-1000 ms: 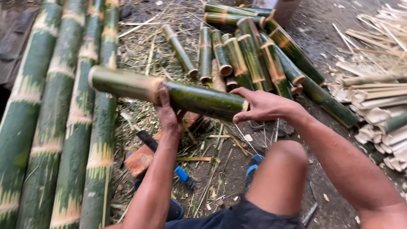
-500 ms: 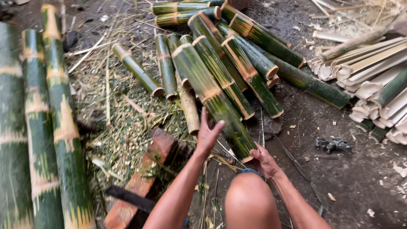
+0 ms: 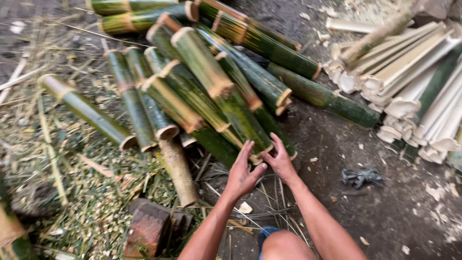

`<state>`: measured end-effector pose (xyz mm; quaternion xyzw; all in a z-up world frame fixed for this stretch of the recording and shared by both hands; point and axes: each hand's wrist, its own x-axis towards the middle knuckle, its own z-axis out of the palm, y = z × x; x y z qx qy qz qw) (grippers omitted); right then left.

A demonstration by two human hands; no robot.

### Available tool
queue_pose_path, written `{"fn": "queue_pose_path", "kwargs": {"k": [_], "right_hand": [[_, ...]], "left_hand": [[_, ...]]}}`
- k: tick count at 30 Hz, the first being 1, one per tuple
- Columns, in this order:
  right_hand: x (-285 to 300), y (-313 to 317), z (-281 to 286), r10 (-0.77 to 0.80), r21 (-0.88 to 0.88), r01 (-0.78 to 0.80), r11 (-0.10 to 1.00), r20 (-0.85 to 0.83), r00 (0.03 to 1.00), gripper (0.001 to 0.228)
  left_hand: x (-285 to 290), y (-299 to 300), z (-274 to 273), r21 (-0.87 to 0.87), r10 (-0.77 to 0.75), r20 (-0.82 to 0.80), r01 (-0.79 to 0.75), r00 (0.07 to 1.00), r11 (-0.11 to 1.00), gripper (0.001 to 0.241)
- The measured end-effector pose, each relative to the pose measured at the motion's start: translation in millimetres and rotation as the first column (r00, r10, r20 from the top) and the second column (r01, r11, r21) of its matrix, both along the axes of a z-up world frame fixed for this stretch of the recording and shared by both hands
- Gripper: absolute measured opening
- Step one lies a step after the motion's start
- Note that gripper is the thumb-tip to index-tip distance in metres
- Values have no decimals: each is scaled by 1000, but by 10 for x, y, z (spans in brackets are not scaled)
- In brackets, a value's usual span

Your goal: The person uses a machete to cut and split bamboo poles into smaller sections. They repeatedly position the bamboo on a brick, strike it with the machete, and stack the cut pieces. Another person is visible in the background also working with bamboo.

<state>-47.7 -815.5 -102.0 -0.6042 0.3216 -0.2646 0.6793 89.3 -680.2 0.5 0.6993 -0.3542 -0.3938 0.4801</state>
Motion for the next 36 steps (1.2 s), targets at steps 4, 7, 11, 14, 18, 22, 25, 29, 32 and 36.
{"fn": "queue_pose_path", "kwargs": {"k": [4, 7, 11, 14, 18, 22, 25, 29, 32, 36], "right_hand": [[-381, -478, -268, -155, 105, 171, 980, -149, 977, 67], [-788, -1155, -486, -532, 153, 578, 802, -258, 806, 63], [-1431, -1971, -605, -773, 181, 849, 496, -353, 527, 86], [-1671, -2245, -638, -783, 223, 875, 429, -391, 484, 101], [-1828, -2356, -583, -775, 254, 858, 446, -370, 512, 88], [-1918, -2124, -306, -746, -39, 839, 543, -482, 461, 58], [-1831, -1675, 92, -690, -140, 716, 684, -444, 572, 32], [-1557, -905, 729, -470, -137, 464, 875, -470, 747, 30], [-1697, -854, 1143, -249, -47, 290, 956, -656, 713, 34], [-1969, -1192, 1161, -449, -253, 408, 877, -732, 512, 38]], "left_hand": [[-109, -498, 160, 7, 12, 214, -14, 977, 1000, 78], [-224, -793, 288, 166, 29, 235, -69, 972, 984, 66], [-424, -1142, 321, 191, -36, 118, 13, 992, 982, 57], [-590, -1318, 217, 129, -179, 61, 170, 982, 977, 55], [-830, -1538, -56, 171, -368, 32, 358, 929, 918, 53], [-1091, -1752, -380, 193, -357, -134, 378, 924, 905, 58], [-1268, -1884, -596, 214, -262, -385, 361, 885, 908, 70], [-1367, -2008, -768, 336, 108, -730, 217, 675, 916, 98], [-1371, -2040, -781, 345, 216, -799, 134, 561, 929, 109], [-1452, -2067, -673, 355, 247, -837, 141, 489, 924, 109]]}}
